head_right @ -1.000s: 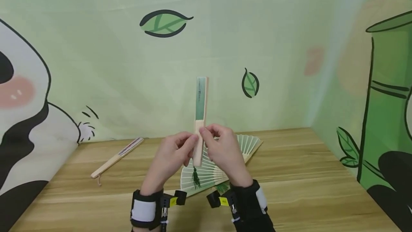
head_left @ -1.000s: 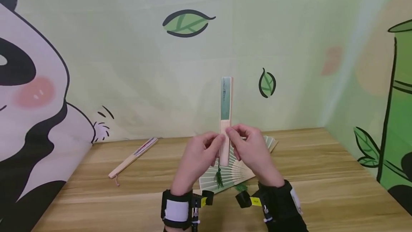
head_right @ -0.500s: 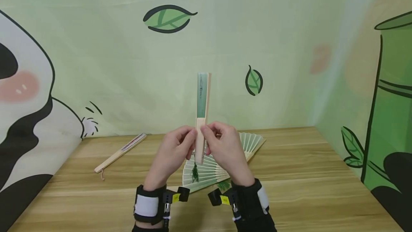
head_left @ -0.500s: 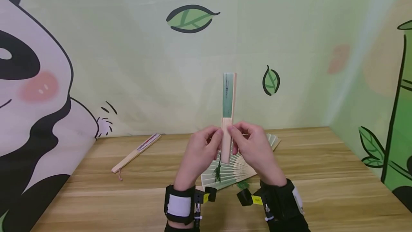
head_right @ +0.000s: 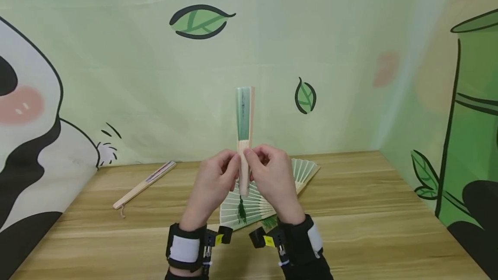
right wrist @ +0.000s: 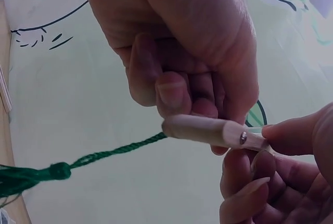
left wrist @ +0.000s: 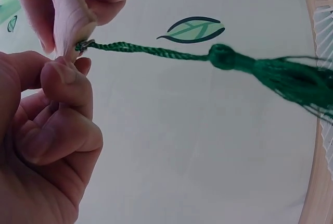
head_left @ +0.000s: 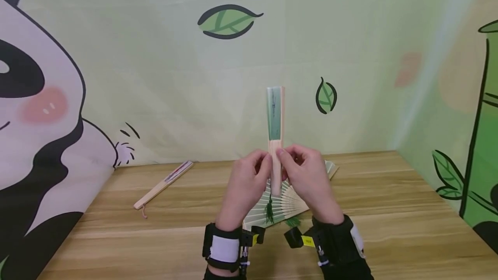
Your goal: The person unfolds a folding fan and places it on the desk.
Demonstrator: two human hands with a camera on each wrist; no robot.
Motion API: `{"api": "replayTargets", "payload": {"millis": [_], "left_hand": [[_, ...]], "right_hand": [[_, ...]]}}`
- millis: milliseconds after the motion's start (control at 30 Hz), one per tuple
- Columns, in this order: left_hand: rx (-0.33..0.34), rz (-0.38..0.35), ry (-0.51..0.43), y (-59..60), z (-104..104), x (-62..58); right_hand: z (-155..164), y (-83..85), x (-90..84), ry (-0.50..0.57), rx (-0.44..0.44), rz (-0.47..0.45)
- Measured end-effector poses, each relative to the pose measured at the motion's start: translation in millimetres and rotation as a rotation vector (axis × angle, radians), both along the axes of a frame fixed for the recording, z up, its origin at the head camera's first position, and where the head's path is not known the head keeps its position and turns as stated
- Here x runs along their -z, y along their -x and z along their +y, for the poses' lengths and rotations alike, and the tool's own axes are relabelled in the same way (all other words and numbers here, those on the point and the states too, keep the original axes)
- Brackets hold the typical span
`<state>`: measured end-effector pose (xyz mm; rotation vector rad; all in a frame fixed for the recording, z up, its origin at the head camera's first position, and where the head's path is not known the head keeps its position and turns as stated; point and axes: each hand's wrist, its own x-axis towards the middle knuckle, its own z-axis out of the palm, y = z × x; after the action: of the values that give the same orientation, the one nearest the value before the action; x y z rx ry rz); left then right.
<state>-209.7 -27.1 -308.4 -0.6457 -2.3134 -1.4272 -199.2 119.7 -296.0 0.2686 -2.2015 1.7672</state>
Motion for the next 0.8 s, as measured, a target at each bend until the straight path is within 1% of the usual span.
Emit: {"api": "replayTargets", "payload": {"millis": [367,600,800], "left_hand": [[-0.005,-0.067,-0.053,-0.6,0.2,0.0],[-0.035,-0.068,-0.090,-0.4,1.0,0.0],[-0.030,-0.066,-0.119,0.8,3.6,0.1]], "right_hand": [[-4.1,0.3,1.0,0.020,0.031,0.017],[-6.4,0.1,0.3,0.031,0.039,0.019],[-4.9,0.3,1.7,0.050,0.054,0.009]]}}
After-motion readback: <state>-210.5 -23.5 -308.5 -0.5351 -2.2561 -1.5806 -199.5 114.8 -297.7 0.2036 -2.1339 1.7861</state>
